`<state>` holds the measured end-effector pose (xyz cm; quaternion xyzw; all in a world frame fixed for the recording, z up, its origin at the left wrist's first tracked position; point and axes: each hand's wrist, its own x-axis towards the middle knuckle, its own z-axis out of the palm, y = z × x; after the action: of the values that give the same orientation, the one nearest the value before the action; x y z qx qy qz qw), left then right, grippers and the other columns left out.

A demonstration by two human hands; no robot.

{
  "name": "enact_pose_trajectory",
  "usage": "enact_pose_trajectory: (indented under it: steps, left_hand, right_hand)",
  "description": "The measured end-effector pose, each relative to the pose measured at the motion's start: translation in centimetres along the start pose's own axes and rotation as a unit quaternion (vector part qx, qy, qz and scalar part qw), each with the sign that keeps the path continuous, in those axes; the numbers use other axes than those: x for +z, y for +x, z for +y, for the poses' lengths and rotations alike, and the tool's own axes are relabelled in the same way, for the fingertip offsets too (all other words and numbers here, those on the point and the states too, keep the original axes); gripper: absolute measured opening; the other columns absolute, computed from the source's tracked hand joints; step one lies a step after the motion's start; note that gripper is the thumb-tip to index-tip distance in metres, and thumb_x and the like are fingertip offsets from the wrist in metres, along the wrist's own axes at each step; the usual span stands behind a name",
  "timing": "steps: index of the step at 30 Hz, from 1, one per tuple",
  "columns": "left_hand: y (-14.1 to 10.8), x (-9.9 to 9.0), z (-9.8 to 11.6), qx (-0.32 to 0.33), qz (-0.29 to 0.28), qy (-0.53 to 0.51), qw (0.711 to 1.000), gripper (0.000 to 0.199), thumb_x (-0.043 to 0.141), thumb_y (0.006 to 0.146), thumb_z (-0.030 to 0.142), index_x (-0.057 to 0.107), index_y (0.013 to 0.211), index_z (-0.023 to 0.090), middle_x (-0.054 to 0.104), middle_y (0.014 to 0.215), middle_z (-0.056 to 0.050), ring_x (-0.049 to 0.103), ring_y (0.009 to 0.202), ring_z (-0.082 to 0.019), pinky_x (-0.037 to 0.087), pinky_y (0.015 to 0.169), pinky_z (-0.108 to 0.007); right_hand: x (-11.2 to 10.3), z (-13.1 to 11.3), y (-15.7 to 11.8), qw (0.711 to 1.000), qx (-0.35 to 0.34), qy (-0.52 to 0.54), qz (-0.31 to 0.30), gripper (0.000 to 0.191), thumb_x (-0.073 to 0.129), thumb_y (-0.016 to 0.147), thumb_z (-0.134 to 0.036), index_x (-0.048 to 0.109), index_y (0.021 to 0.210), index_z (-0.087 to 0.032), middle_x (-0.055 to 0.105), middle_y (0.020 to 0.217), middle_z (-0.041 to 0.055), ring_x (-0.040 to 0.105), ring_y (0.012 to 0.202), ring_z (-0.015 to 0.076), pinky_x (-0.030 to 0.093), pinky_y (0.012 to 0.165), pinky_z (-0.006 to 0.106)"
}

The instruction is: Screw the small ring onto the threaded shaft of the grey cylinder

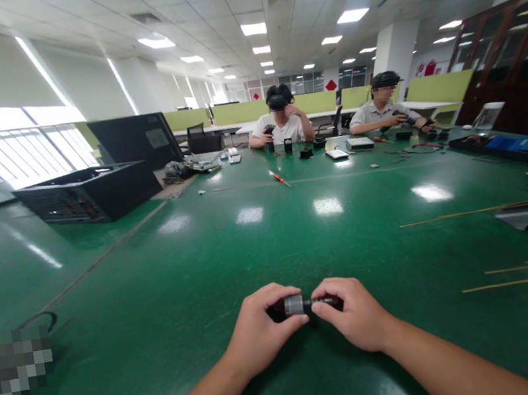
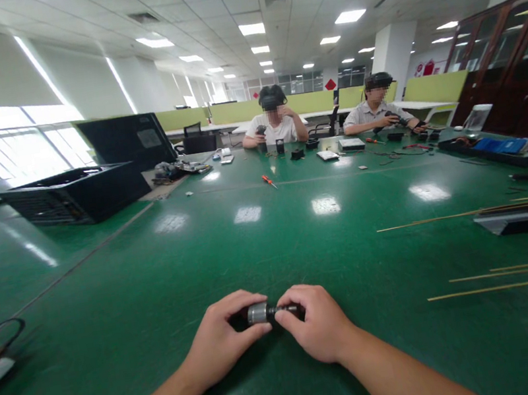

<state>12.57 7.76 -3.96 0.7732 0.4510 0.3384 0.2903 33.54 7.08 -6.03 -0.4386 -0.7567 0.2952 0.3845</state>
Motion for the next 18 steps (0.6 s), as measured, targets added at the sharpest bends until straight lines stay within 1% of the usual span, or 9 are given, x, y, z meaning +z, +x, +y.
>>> enact_pose_trajectory:
  steps: [13, 18]
  left_hand:
    - [0.05, -0.11, 0.17, -0.015, 0.002, 0.001, 1.0, 0.027, 0.08, 0.072, 0.026, 0.074, 0.099, 0.025, 0.072, 0.092, 0.0, 0.065, 0.085, -0.018, 0.047, 0.078, -0.029]
    - [0.04, -0.07, 0.08, -0.007, 0.001, 0.001, 1.0, 0.026, 0.08, 0.073, 0.028, 0.074, 0.098, 0.024, 0.072, 0.091, -0.001, 0.065, 0.084, -0.018, 0.048, 0.077, -0.029]
  right_hand:
    - [-0.1, -0.12, 0.03, 1.0, 0.006, 0.006, -0.001, 0.01, 0.063, 0.086, -0.022, 0.072, 0.084, -0.019, 0.067, 0.074, -0.0001, 0.058, 0.067, 0.014, 0.04, 0.064, 0.025]
    - [-0.09, -0.25, 0.02, 1.0, 0.009, -0.004, 0.002, 0.007, 0.066, 0.083, -0.023, 0.072, 0.085, -0.019, 0.067, 0.074, 0.0002, 0.058, 0.067, 0.0144, 0.04, 0.063, 0.025]
